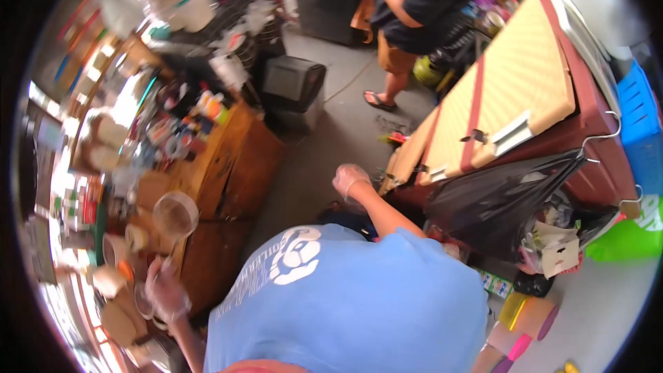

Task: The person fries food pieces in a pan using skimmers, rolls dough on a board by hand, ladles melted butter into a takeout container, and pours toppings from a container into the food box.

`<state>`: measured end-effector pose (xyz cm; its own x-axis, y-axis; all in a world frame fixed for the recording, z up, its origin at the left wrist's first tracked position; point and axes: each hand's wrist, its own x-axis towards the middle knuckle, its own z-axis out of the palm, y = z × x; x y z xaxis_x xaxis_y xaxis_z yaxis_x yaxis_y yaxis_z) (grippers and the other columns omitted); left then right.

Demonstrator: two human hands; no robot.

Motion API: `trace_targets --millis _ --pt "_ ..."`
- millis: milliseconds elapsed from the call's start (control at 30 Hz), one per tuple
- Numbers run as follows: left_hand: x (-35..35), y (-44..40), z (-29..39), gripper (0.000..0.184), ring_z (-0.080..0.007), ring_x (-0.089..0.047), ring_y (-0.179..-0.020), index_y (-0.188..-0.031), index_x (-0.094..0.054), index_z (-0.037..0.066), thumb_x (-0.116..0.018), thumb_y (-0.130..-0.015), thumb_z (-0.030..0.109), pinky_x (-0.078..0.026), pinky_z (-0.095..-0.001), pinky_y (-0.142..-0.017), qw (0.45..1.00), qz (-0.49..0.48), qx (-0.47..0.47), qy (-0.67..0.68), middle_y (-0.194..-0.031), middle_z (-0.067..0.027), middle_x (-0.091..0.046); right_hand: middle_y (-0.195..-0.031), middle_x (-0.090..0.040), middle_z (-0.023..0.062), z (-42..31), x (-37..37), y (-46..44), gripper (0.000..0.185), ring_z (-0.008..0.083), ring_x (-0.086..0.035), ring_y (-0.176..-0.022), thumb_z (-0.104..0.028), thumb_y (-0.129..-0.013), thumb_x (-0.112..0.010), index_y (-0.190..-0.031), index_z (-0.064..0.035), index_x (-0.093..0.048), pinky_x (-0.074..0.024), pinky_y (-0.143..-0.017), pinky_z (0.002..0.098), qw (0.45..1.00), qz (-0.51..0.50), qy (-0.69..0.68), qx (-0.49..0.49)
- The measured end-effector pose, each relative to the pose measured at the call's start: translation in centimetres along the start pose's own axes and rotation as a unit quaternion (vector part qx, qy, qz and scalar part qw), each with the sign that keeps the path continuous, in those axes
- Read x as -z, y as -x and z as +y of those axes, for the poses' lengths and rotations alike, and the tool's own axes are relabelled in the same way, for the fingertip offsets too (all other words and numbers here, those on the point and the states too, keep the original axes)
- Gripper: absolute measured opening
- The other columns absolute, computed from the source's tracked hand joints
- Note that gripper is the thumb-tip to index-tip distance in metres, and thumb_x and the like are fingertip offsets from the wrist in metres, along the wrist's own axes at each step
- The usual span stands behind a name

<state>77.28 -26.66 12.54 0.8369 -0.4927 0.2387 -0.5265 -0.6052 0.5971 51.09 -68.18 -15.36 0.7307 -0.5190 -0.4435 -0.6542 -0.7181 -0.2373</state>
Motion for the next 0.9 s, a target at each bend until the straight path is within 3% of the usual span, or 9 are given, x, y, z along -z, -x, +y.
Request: trace_targets --millis 67,133,167,333,400,600,700,767,900 --pt "-9.4 -6.1 7.7 0.017 -0.0337 -0.069 -0.082 -0.099 -0.070 0.005 -0.063 -0.094 0.020 -0.054 -0.0414 -0.075 0.985 -0.125 -0.107 -0.048 -0.087 -0.0171 -0.071 -0.104 -0.072 0.0166 4.4 0.4 -0.4 0.024 0.0353 -0.068 -0.104 -0.020 -0.083 -0.062 -0.096 -0.0071 -0.077 -0.0548 -0.089 0.0434 0.992 0.063 -0.057 -0.093" --pt "-18.7 -10.7 12.8 0.020 -0.0333 -0.069 -0.082 -0.095 -0.068 0.005 -0.065 -0.094 0.024 -0.053 -0.0424 -0.075 0.945 -0.284 -0.157 0.029 -0.085 -0.0153 -0.071 -0.102 -0.073 0.0152 7.1 2.3 0.9 0.027 0.0348 -0.069 -0.101 -0.027 -0.083 -0.066 -0.100 -0.0062 -0.073 -0.0557 -0.085 0.0433 0.866 0.305 -0.301 -0.256" --pt "-23.2 -12.5 15.9 0.024 -0.0365 -0.067 -0.084 -0.097 -0.066 0.007 -0.064 -0.095 0.030 -0.051 -0.0465 -0.077 0.915 -0.309 -0.251 0.060 -0.085 -0.0149 -0.071 -0.093 -0.072 0.0163 9.5 1.0 0.7 0.033 0.0321 -0.070 -0.088 -0.026 -0.082 -0.070 -0.107 -0.0040 -0.068 -0.0565 -0.076 0.0412 0.850 0.380 -0.274 -0.242" --pt "-43.3 -16.5 31.0 0.028 -0.0395 -0.066 -0.081 -0.097 -0.064 0.007 -0.058 -0.098 0.035 -0.050 -0.0511 -0.073 0.787 -0.385 -0.467 0.121 -0.082 -0.0175 -0.068 -0.105 -0.071 0.0214 11.0 5.8 5.3 0.044 0.0356 -0.068 -0.100 -0.030 -0.079 -0.078 -0.112 -0.0024 -0.068 -0.0530 -0.089 0.0424 0.753 0.321 -0.424 -0.387" --pt "-50.0 -17.0 37.3 0.031 -0.0417 -0.065 -0.080 -0.100 -0.064 0.005 -0.060 -0.097 0.035 -0.051 -0.0526 -0.072 0.759 -0.424 -0.475 0.137 -0.083 -0.0205 -0.068 -0.086 -0.069 0.0188 11.9 4.8 5.3 0.045 0.0314 -0.069 -0.076 -0.021 -0.078 -0.077 -0.115 -0.0006 -0.063 -0.0560 -0.074 0.0396 0.776 0.353 -0.367 -0.372" --pt "-71.6 -14.5 51.2 0.037 -0.0435 -0.065 -0.082 -0.111 -0.065 0.005 -0.058 -0.098 0.039 -0.054 -0.0495 -0.073 0.750 -0.368 -0.537 0.115 -0.086 -0.0285 -0.066 -0.120 -0.063 0.0275 13.9 3.2 5.0 0.057 0.0405 -0.059 -0.117 -0.027 -0.078 -0.075 -0.125 0.0014 -0.061 -0.0448 -0.104 0.0442 0.770 0.322 -0.415 -0.363" --pt "-79.4 -13.8 57.9 0.050 -0.0434 -0.066 -0.091 -0.132 -0.060 0.002 -0.055 -0.098 0.039 -0.053 -0.0520 -0.079 0.654 -0.344 -0.669 0.077 -0.093 -0.0306 -0.066 -0.123 -0.062 0.0265 13.6 2.9 4.5 0.057 0.0395 -0.057 -0.120 -0.028 -0.078 -0.075 -0.124 0.0022 -0.061 -0.0428 -0.106 0.0439 0.728 0.298 -0.463 -0.409" --pt "-84.7 -13.6 64.7 0.052 -0.0415 -0.067 -0.091 -0.130 -0.060 0.000 -0.057 -0.097 0.041 -0.054 -0.0500 -0.079 0.680 -0.330 -0.635 0.157 -0.093 -0.0288 -0.067 -0.121 -0.064 0.0257 17.4 1.9 3.6 0.056 0.0387 -0.059 -0.119 -0.028 -0.078 -0.075 -0.123 0.0025 -0.062 -0.0436 -0.105 0.0438 0.715 0.317 -0.456 -0.424" --pt "-91.5 -10.8 75.2 0.043 -0.0307 -0.071 -0.082 -0.090 -0.066 0.001 -0.063 -0.095 0.044 -0.055 -0.0447 -0.072 0.755 -0.418 -0.395 0.315 -0.080 -0.0199 -0.070 -0.121 -0.066 0.0183 15.8 3.2 3.9 0.050 0.0356 -0.062 -0.115 -0.030 -0.082 -0.073 -0.122 -0.0026 -0.065 -0.0470 -0.102 0.0430 0.612 0.332 -0.467 -0.546"
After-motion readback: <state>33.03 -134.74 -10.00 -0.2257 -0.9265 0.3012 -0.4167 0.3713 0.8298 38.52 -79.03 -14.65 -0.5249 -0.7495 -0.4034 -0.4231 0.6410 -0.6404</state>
